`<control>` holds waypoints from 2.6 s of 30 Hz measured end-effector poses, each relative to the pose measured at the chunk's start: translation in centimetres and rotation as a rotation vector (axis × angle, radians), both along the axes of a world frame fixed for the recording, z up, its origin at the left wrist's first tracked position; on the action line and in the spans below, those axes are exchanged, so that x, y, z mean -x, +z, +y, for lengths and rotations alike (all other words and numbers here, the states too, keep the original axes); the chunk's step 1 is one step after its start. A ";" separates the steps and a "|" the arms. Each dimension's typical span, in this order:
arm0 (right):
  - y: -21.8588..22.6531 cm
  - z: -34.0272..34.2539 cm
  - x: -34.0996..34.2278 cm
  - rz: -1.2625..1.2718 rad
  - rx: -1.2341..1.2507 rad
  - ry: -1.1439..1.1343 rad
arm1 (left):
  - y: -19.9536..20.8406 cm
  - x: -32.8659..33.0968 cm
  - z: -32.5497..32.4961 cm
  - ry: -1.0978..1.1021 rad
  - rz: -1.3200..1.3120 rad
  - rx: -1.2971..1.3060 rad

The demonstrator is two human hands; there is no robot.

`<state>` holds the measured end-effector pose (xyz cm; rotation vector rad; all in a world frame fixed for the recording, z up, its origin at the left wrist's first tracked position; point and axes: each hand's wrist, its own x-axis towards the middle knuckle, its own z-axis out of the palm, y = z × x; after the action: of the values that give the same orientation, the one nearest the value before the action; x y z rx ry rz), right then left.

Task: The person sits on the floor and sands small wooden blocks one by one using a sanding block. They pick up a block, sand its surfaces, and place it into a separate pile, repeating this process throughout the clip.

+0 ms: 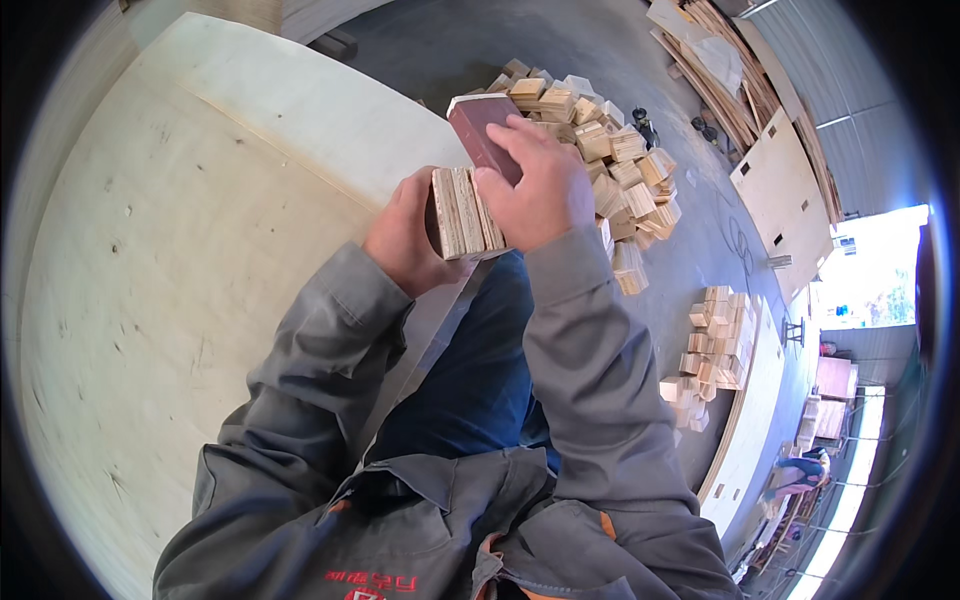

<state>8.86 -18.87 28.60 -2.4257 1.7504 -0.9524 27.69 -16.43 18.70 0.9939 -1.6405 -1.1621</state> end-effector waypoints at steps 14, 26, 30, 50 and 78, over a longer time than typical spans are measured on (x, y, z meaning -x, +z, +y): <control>-6.5 10.9 8.2 -0.617 -0.338 -0.270 | -0.2 -1.2 0.0 -0.050 0.228 0.013; -5.9 11.5 7.2 -0.671 -0.347 -0.186 | 1.9 0.0 0.4 0.289 -0.259 0.650; -5.9 11.6 7.0 -0.699 -0.329 -0.195 | 2.5 0.2 1.2 0.164 -0.255 0.641; -0.1 13.4 0.9 -0.097 0.073 0.026 | -2.1 -0.5 -0.3 0.084 0.195 0.110; 0.5 13.5 -2.1 0.178 0.089 -0.100 | -0.9 0.3 0.3 0.213 0.057 0.164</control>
<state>10.94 -5.36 29.06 -2.5722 1.9432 -0.8636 27.43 -16.15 17.81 0.9937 -1.5173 -0.8922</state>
